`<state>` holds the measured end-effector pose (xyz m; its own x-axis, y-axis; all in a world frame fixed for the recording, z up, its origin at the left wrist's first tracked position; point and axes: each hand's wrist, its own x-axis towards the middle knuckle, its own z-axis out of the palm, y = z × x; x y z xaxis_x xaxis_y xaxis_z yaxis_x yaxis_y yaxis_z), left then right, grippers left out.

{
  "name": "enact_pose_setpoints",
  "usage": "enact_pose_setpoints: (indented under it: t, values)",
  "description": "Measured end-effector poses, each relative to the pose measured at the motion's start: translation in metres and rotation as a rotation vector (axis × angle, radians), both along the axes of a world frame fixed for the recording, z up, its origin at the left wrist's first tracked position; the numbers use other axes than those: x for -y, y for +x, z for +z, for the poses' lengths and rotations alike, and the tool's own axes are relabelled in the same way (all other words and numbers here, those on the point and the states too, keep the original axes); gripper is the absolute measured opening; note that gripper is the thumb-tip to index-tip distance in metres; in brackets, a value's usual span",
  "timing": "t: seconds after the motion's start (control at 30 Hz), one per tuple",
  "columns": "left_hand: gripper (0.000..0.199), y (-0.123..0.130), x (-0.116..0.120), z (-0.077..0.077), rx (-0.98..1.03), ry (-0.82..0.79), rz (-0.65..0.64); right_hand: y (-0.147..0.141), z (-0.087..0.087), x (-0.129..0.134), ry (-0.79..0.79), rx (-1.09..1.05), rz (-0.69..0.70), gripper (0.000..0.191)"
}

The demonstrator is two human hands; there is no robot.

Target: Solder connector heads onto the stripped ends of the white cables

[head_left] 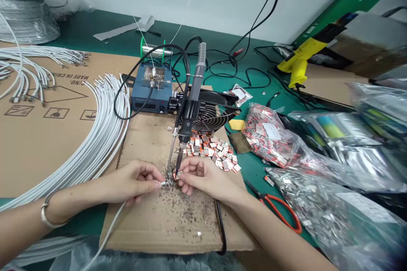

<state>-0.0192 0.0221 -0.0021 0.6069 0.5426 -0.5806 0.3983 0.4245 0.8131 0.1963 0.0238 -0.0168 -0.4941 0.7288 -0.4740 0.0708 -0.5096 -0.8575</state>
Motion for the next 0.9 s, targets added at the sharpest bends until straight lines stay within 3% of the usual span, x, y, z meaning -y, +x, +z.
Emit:
enact_pose_setpoints:
  t: [0.9]
  values:
    - [0.036,0.0048,0.0009,-0.0002,0.032,0.065,0.085,0.0005,-0.0008,0.0087,0.091,-0.018,-0.03,0.023]
